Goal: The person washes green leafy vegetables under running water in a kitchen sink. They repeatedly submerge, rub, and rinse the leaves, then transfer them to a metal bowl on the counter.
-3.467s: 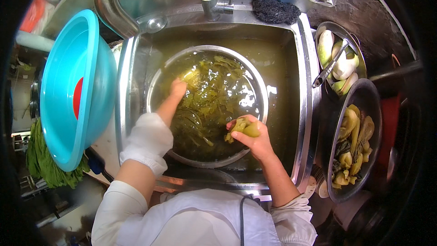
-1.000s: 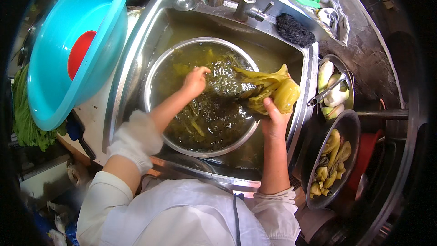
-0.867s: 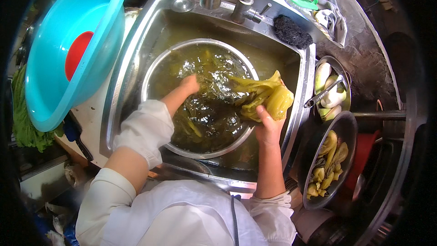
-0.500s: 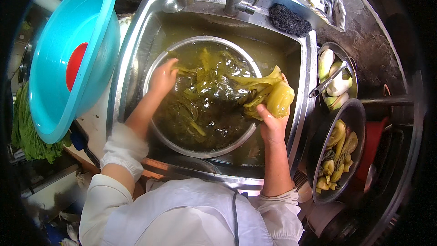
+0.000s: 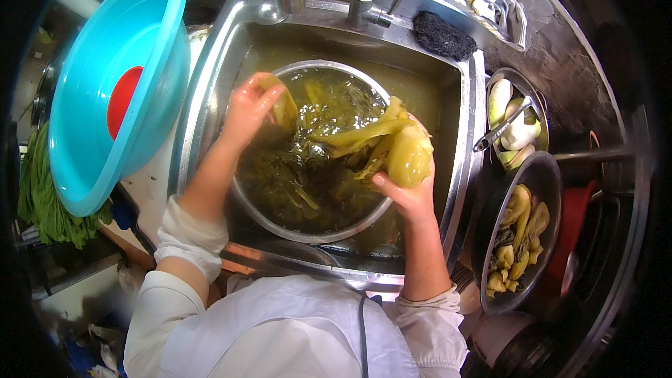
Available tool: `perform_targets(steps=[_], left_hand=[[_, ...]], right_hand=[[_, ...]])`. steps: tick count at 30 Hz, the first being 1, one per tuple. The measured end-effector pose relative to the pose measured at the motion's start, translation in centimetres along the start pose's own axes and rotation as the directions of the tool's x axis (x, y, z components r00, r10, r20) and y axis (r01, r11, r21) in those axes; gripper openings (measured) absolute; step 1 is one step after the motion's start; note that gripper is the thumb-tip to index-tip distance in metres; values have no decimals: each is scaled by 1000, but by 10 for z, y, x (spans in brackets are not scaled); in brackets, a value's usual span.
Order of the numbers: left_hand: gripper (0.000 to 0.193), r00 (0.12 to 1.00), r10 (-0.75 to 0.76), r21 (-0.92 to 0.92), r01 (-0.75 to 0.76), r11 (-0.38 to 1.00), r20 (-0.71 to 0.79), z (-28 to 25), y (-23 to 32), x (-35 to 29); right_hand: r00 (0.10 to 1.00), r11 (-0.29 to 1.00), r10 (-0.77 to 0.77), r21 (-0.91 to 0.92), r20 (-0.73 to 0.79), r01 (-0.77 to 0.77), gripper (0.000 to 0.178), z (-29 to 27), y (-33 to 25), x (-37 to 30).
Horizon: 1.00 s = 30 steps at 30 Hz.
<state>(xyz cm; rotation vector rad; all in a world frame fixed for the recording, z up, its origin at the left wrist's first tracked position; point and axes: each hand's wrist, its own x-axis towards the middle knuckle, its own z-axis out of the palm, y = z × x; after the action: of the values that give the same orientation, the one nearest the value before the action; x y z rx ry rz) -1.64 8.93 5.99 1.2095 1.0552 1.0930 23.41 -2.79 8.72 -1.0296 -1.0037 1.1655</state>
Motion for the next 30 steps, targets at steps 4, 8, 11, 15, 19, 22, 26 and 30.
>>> perform_targets(steps=[4,8,11,15,19,22,26,30], left_hand=[[11,979,192,246,-203,948,70,38,-5,-15],[15,940,-76,-129,125,984,332,68,-14,-41],[25,880,-170,-172,270,948,443,70,-24,-48],[24,812,-408,279,313,908,417,45,-53,-28],[25,890,-341,869,-112,482,304,12,-93,23],[34,957,-289,801,163,575,13,17,-126,76],[48,720,-598,487,687,539,-352,44,-172,118],[45,688,-681,173,724,668,-250,44,-206,106]], right_hand=[[994,996,78,33,76,-80,88,7,14,-4],[978,990,120,-95,172,-105,89,8,27,-13],[959,972,236,-63,159,-228,87,-2,33,-17],[970,971,231,-78,74,-225,84,-19,41,-20],[971,972,234,7,-41,-234,86,-33,46,-22],[961,963,270,27,-58,-269,88,-35,49,-22],[954,954,300,19,-23,-300,88,-32,50,-22],[959,959,283,13,-25,-283,88,-34,50,-22]])
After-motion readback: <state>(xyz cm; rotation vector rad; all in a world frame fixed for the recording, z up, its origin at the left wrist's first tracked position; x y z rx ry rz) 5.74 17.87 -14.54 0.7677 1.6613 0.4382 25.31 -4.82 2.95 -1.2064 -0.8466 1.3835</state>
